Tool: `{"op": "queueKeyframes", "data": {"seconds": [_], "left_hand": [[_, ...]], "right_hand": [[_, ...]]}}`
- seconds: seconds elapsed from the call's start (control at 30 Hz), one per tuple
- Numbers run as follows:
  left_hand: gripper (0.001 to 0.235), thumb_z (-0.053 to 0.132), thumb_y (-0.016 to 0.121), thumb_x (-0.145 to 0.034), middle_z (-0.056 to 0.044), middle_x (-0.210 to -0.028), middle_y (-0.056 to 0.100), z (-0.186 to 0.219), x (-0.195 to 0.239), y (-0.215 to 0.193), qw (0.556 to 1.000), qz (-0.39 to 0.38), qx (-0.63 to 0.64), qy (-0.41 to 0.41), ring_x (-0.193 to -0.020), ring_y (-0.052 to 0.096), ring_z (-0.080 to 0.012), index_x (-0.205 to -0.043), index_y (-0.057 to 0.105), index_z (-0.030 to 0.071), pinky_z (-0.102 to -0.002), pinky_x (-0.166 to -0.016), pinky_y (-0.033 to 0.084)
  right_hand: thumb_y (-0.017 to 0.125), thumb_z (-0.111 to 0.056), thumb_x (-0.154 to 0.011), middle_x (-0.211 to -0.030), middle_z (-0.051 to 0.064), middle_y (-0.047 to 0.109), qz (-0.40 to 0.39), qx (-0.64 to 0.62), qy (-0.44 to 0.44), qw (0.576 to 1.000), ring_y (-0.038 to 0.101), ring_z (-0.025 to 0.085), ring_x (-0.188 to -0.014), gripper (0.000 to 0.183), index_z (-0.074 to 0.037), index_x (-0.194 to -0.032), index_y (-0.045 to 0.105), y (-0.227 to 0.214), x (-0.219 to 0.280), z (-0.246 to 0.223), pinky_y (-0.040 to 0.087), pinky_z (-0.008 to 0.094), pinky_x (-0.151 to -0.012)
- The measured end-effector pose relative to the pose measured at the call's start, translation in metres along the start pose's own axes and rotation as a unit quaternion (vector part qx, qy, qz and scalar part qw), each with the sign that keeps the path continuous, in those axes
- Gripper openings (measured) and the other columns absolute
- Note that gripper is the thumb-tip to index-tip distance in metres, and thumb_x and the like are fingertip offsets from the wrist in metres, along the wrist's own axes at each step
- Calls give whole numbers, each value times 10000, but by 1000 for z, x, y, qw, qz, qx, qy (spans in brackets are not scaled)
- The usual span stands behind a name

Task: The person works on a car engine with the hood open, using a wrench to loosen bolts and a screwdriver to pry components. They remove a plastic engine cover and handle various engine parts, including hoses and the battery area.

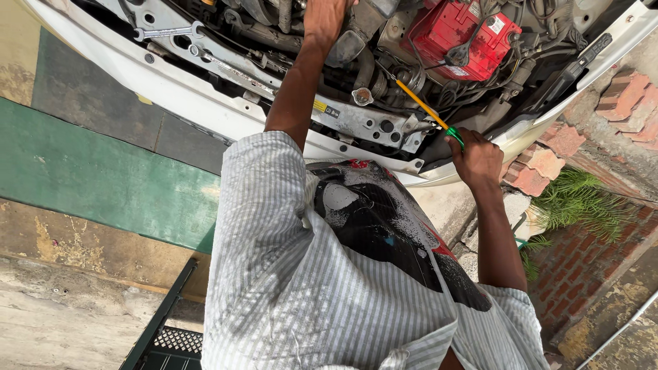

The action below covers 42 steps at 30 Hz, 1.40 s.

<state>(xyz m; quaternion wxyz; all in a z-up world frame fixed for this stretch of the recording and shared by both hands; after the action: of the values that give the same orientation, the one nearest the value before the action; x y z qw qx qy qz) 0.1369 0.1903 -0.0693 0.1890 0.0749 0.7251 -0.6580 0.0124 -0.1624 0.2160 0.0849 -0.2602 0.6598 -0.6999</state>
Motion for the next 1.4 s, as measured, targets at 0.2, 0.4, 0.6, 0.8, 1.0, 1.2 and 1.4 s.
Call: {"op": "queueKeyframes", "data": {"seconds": [0.2,0.4,0.6,0.8,1.0,1.2,1.4], "left_hand": [[553,456,499,-1120,-152,-902,728,4,24,-15,941,-48,293,-161,-653,704,-267,-748,647,75,-381,-622,588],[499,461,729,-930,-202,-735,698,-37,24,-47,878,-22,395,-269,-658,712,-389,-809,645,-16,-441,-571,596],[518,464,812,-854,-163,-784,729,-36,26,-54,826,-39,469,-312,-691,732,-349,-936,638,-17,-459,-655,597],[363,321,789,-895,-169,-816,724,-34,25,-60,791,100,521,-305,-713,732,-340,-956,654,-10,-452,-655,591],[347,290,796,-878,-147,-727,711,-24,34,-61,755,77,546,-355,-635,722,-300,-876,624,-11,-444,-633,568],[339,313,731,-945,-137,-669,695,-20,33,-42,771,28,534,-346,-573,697,-290,-851,647,-1,-425,-589,562],[321,322,725,-940,-115,-670,706,-17,33,-36,776,51,532,-335,-560,700,-267,-884,658,13,-400,-560,569]], "right_hand": [[670,-403,-1050,-1046,135,751,1,-17,6,1000,725,324,-778,337,-105,-1194,738,0,3,5,566,460,-665],[703,-384,-1040,-1010,129,760,-7,3,12,1000,716,307,-741,317,-100,-1171,749,5,10,9,561,440,-640],[723,-371,-1035,-983,132,756,25,-9,-9,1000,718,320,-770,297,-88,-1125,745,-1,6,-3,557,448,-652],[735,-350,-1029,-965,140,751,40,-22,-21,999,714,334,-762,282,-80,-1110,746,-2,10,-9,555,451,-652],[744,-329,-1022,-970,151,753,51,-44,-18,998,716,337,-756,274,-66,-1095,756,3,16,-4,547,449,-637],[746,-334,-1032,-963,149,762,62,-59,-27,996,720,294,-718,283,-66,-1120,764,18,21,1,555,414,-624],[762,-338,-1013,-940,137,766,49,-57,-17,997,722,285,-707,270,-79,-1089,780,30,15,1,556,413,-625]]}}
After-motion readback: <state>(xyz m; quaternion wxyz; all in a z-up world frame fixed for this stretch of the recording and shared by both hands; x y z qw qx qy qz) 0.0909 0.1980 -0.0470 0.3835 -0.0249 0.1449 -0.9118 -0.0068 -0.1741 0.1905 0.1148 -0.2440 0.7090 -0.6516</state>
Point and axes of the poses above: each hand's wrist, its own x-axis away from the middle knuckle, its own y-axis out of the palm, z = x × y, the point moved 10 cm from there along -x, towards the middle knuckle
